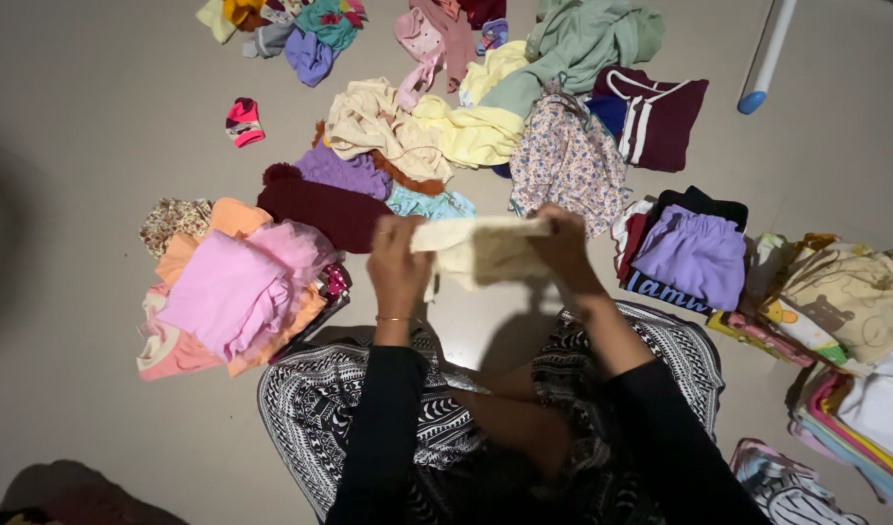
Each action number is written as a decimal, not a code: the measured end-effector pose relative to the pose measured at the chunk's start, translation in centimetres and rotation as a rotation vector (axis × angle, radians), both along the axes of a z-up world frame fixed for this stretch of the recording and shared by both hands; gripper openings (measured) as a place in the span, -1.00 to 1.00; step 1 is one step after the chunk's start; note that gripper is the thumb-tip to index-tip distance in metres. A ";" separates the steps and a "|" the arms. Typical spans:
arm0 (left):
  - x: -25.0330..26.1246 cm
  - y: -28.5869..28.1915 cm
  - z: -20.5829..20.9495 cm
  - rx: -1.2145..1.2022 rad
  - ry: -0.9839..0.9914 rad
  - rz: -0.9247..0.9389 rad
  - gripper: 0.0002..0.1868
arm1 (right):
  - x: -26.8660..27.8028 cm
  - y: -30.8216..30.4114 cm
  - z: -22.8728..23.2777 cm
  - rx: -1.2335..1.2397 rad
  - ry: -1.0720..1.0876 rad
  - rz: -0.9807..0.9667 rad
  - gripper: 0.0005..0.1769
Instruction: Folding various baby clothes and sorting them into organized piles on the floor.
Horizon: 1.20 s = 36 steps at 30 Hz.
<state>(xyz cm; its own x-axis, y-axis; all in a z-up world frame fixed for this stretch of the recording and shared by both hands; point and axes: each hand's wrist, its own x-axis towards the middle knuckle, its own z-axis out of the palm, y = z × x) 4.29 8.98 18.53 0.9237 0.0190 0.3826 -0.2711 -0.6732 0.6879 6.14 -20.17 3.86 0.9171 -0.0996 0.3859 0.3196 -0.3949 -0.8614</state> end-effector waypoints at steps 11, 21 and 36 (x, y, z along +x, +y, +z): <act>2.7 5.6 -4.2 -0.434 -0.118 0.322 -0.76 | 0.4 -9.1 2.7 0.126 -0.101 -0.371 -0.82; 1.1 4.5 0.1 -0.751 -0.511 0.334 -0.87 | -0.9 -8.7 6.9 0.603 0.144 -0.017 -0.96; -3.9 -6.6 -5.4 -0.163 -0.148 -0.540 -0.80 | -4.5 3.8 3.4 -0.299 0.190 0.283 -0.72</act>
<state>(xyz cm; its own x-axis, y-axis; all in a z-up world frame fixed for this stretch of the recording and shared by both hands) 0.37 2.38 13.15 0.7557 -0.3708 0.5398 -0.6477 -0.3015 0.6997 1.66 -16.36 7.25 0.9495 0.2559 0.1813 0.2979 -0.5552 -0.7765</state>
